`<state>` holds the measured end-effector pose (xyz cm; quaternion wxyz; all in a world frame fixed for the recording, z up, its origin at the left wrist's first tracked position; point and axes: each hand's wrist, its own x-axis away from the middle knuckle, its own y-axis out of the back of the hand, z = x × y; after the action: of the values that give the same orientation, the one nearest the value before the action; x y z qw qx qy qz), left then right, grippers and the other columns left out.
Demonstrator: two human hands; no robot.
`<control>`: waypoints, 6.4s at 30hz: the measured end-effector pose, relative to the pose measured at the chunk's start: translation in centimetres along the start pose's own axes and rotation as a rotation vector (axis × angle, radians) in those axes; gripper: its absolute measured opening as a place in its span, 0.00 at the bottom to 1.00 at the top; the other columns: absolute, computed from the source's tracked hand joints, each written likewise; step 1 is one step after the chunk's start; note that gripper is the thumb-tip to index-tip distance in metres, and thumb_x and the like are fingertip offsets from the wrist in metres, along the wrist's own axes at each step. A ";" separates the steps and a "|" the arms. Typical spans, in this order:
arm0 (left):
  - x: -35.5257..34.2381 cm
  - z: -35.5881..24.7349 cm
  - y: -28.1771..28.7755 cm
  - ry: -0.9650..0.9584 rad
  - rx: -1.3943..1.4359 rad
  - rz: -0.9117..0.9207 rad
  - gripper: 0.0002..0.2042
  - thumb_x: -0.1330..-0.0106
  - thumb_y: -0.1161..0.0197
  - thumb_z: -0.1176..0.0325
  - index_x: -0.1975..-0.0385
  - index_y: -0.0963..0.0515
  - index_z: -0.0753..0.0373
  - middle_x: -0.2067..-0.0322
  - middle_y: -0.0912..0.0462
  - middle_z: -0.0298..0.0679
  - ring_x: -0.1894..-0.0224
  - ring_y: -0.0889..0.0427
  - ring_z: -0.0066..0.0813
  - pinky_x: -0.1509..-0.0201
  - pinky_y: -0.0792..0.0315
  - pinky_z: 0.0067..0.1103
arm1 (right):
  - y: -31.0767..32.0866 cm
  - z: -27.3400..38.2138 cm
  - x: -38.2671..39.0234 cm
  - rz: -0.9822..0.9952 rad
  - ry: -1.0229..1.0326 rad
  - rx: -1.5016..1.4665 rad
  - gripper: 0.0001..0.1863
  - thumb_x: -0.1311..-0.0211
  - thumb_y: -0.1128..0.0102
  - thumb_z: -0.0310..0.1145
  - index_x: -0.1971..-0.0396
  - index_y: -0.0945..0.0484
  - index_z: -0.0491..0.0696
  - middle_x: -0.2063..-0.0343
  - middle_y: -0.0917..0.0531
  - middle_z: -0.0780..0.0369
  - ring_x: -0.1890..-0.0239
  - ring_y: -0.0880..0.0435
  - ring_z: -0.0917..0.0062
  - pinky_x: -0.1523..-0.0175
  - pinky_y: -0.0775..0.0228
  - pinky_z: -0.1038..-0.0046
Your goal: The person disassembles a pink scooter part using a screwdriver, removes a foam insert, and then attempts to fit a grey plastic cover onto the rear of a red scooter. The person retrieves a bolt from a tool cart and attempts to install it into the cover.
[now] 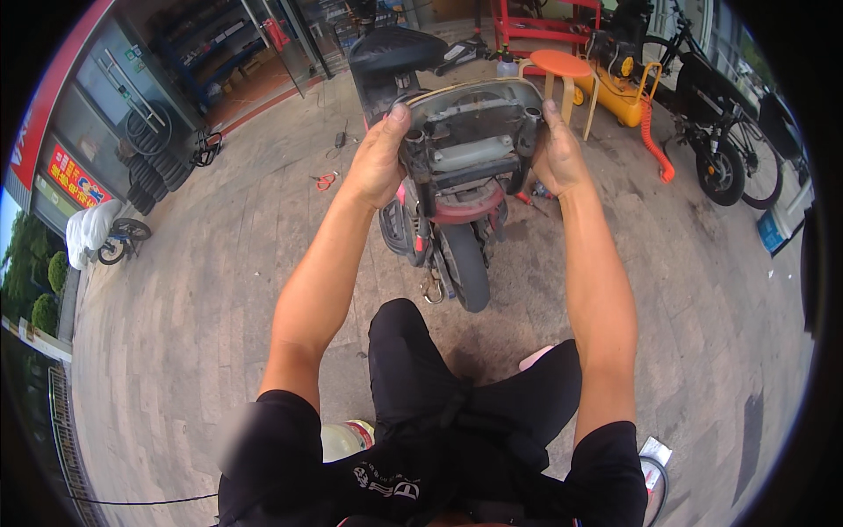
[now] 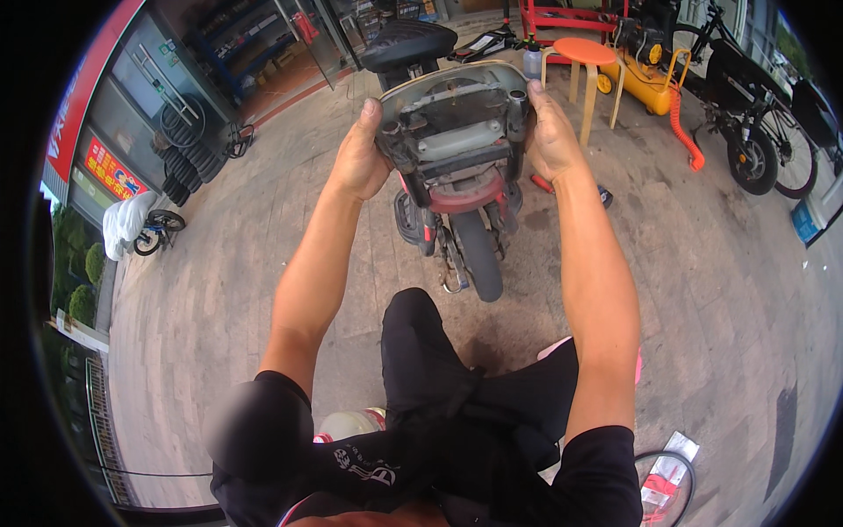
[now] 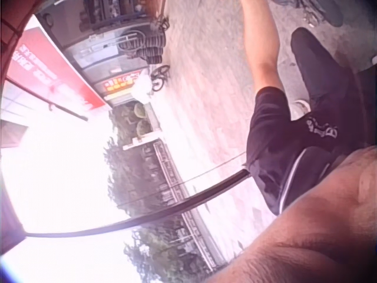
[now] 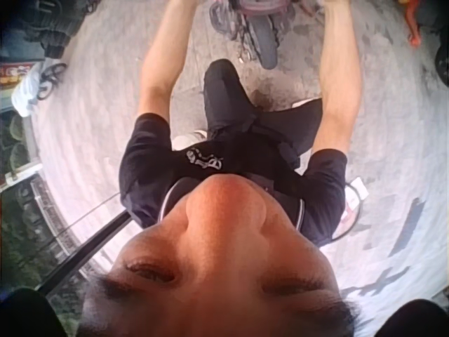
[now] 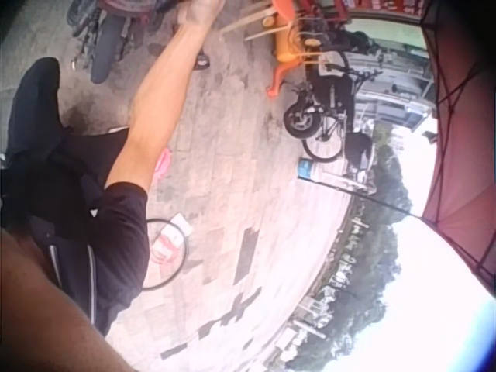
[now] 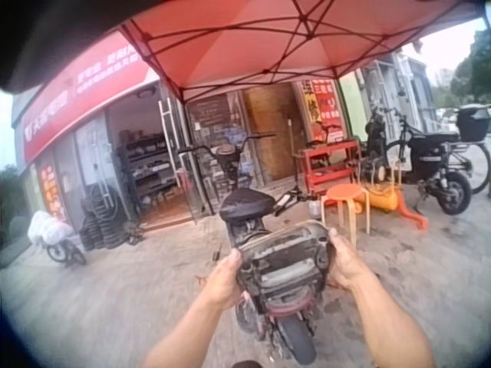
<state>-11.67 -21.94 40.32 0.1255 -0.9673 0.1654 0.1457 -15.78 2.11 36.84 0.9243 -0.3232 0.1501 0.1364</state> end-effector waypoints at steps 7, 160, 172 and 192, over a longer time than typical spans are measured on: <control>0.1 1.0 0.5 0.006 0.061 0.069 0.31 0.33 0.48 0.44 0.42 0.32 0.65 0.47 0.25 0.42 0.45 0.25 0.32 0.41 0.30 0.32 | 0.4 -0.2 0.1 0.037 -0.005 -0.024 0.24 0.29 0.57 0.48 0.45 0.30 0.44 0.47 0.24 0.60 0.44 0.28 0.72 0.37 0.40 0.67; 0.6 0.5 -0.4 -0.082 -0.217 0.017 0.18 0.44 0.31 0.73 0.54 0.25 0.65 0.61 0.19 0.33 0.60 0.23 0.20 0.54 0.28 0.21 | 0.8 -1.3 0.4 0.108 0.104 -0.068 0.22 0.30 0.54 0.40 0.43 0.32 0.42 0.49 0.24 0.60 0.45 0.27 0.75 0.39 0.38 0.71; 0.5 -0.2 -0.3 -0.061 -0.367 0.010 0.14 0.45 0.31 0.75 0.60 0.24 0.65 0.70 0.21 0.31 0.69 0.25 0.17 0.65 0.28 0.19 | 0.5 -1.3 0.4 0.123 0.191 -0.048 0.22 0.27 0.57 0.41 0.43 0.32 0.42 0.48 0.24 0.61 0.45 0.27 0.77 0.39 0.38 0.73; 0.2 -0.2 -0.2 -0.116 -0.305 -0.027 0.22 0.40 0.33 0.54 0.54 0.25 0.66 0.65 0.21 0.35 0.65 0.23 0.23 0.63 0.25 0.21 | 0.5 -2.6 0.5 0.059 0.240 -0.103 0.14 0.30 0.51 0.39 0.58 0.24 0.43 0.62 0.19 0.65 0.59 0.21 0.83 0.51 0.30 0.78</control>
<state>-11.38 -21.84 40.52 -0.0115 -0.9672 0.1210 0.2232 -15.95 0.96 34.43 0.8775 -0.3797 0.2619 0.1315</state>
